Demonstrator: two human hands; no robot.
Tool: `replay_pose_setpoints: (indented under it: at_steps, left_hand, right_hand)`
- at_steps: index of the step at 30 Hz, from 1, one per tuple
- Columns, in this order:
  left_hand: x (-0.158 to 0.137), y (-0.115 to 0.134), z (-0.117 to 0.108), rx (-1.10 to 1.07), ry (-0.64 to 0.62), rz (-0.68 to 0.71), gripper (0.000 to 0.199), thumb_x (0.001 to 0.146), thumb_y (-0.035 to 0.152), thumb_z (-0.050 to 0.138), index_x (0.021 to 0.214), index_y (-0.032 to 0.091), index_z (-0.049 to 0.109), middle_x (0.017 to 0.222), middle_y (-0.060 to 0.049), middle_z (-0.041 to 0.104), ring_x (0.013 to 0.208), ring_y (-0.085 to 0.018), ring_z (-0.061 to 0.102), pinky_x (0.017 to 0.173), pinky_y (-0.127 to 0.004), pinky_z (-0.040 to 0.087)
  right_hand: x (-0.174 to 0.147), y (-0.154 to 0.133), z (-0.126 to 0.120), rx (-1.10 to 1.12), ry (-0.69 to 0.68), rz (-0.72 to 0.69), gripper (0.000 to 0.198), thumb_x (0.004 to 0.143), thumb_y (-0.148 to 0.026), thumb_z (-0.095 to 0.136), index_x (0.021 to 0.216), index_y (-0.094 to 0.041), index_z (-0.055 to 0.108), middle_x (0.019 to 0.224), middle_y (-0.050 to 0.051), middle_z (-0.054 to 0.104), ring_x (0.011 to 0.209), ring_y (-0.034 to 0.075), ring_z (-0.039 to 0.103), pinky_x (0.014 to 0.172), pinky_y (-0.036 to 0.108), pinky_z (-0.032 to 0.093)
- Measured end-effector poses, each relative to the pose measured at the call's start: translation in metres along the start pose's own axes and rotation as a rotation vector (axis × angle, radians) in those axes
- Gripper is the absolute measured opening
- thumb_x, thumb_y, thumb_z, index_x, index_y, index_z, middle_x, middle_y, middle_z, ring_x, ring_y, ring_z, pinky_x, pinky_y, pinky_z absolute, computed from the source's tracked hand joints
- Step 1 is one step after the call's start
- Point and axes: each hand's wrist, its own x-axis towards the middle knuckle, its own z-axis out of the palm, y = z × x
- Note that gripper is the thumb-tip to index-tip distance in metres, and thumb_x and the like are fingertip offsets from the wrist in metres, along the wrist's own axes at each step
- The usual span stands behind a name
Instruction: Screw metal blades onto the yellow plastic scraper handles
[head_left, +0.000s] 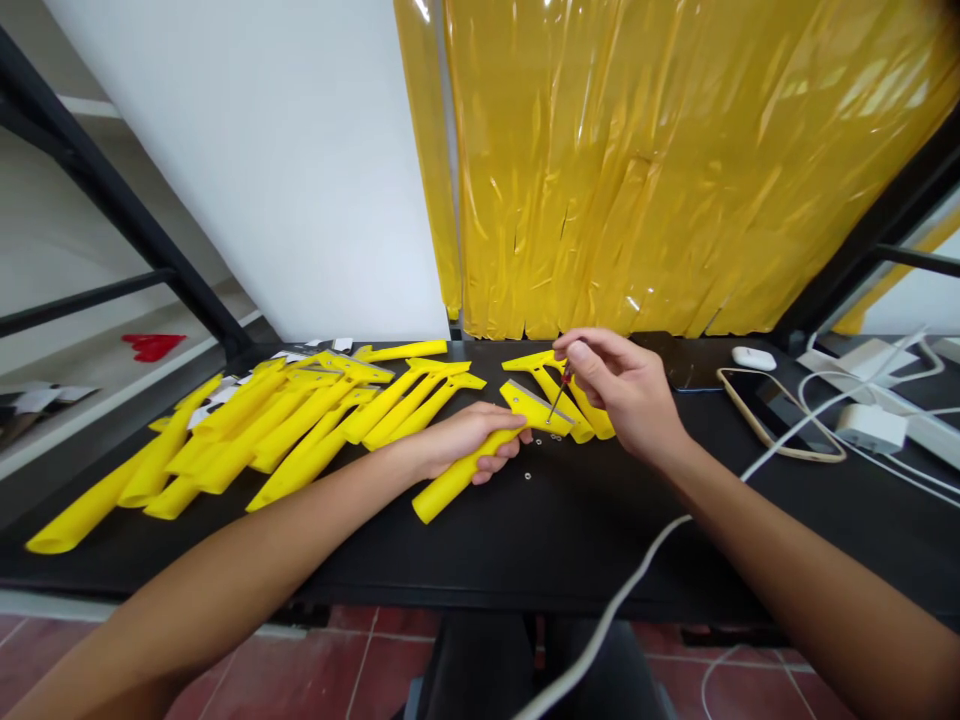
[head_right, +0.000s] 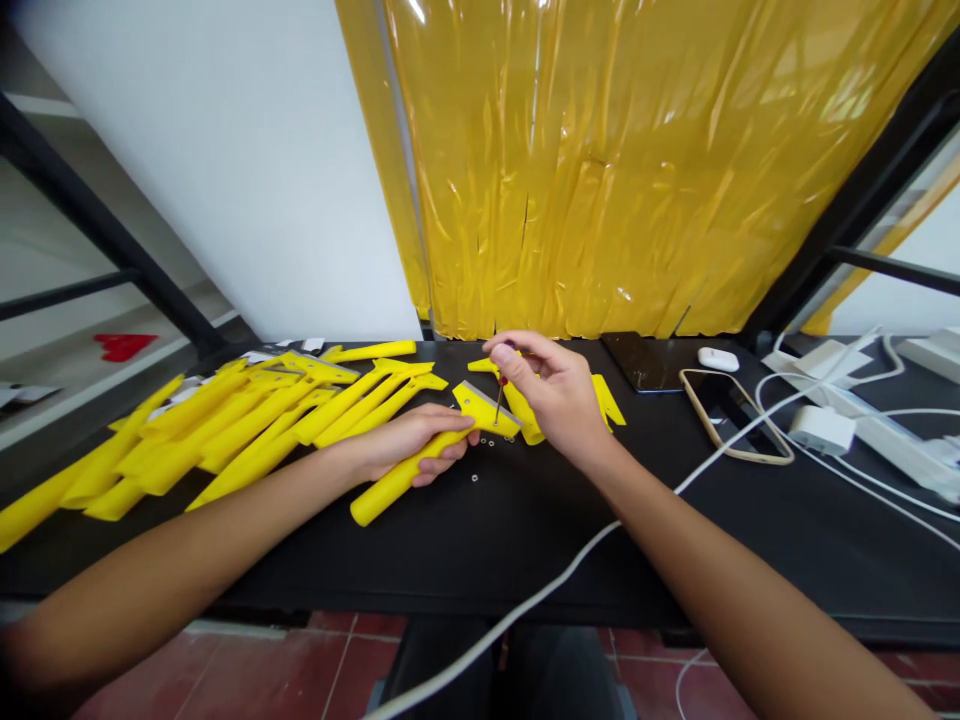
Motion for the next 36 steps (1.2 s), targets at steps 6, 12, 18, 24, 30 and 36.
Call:
replay_pose_setpoints:
  at_steps: [6,12,18,24,30,36]
  left_hand:
    - [0.0,-0.003,-0.003,-0.014,0.0,0.009,0.033,0.091,0.049,0.064,0.091,0.017,0.06,0.061,0.006,0.046,0.04,-0.007,0.036,0.034,-0.02,0.033]
    - [0.0,-0.002,-0.002,-0.009,0.011,0.019,0.033,0.091,0.049,0.065,0.09,0.016,0.06,0.062,0.006,0.046,0.039,-0.007,0.036,0.034,-0.021,0.033]
    - [0.0,-0.003,-0.002,-0.007,0.002,0.029,0.032,0.091,0.047,0.065,0.091,0.016,0.06,0.062,0.006,0.046,0.04,-0.007,0.036,0.033,-0.02,0.034]
    - [-0.003,0.001,0.003,0.079,-0.01,0.008,0.036,0.089,0.052,0.066,0.092,0.016,0.059,0.062,0.006,0.047,0.039,-0.006,0.037,0.034,-0.021,0.036]
    - [-0.005,0.002,0.005,0.11,-0.014,-0.002,0.039,0.088,0.054,0.066,0.093,0.016,0.059,0.061,0.006,0.047,0.039,-0.007,0.037,0.034,-0.021,0.036]
    - [-0.005,0.001,0.004,0.123,-0.022,0.014,0.037,0.091,0.052,0.063,0.092,0.015,0.06,0.06,0.007,0.047,0.039,-0.007,0.038,0.034,-0.021,0.038]
  right_hand:
    - [0.001,-0.002,0.001,0.178,-0.1,0.108,0.035,0.093,-0.05,0.066,0.118,-0.025,0.065,0.087,0.001,0.063,0.046,0.005,0.036,0.037,0.023,0.023]
    - [0.001,0.001,0.002,0.136,-0.064,0.038,0.027,0.09,-0.046,0.072,0.094,-0.022,0.06,0.08,0.0,0.067,0.042,0.005,0.039,0.037,0.021,0.03]
    - [0.002,-0.002,0.001,0.083,0.07,-0.102,0.027,0.098,-0.048,0.059,0.098,-0.022,0.067,0.086,0.002,0.065,0.051,0.007,0.049,0.042,0.023,0.04]
    - [-0.002,0.001,0.008,0.046,0.047,-0.17,0.026,0.1,-0.048,0.058,0.1,-0.022,0.064,0.09,0.002,0.068,0.055,0.008,0.057,0.049,0.023,0.05]
    - [-0.004,0.008,0.01,0.054,-0.005,-0.158,0.025,0.101,-0.046,0.057,0.099,-0.022,0.064,0.09,0.002,0.068,0.057,0.008,0.059,0.049,0.023,0.051]
    - [-0.005,0.011,0.01,0.049,-0.023,-0.147,0.022,0.102,-0.042,0.056,0.099,-0.022,0.065,0.089,0.002,0.067,0.056,0.007,0.058,0.048,0.023,0.05]
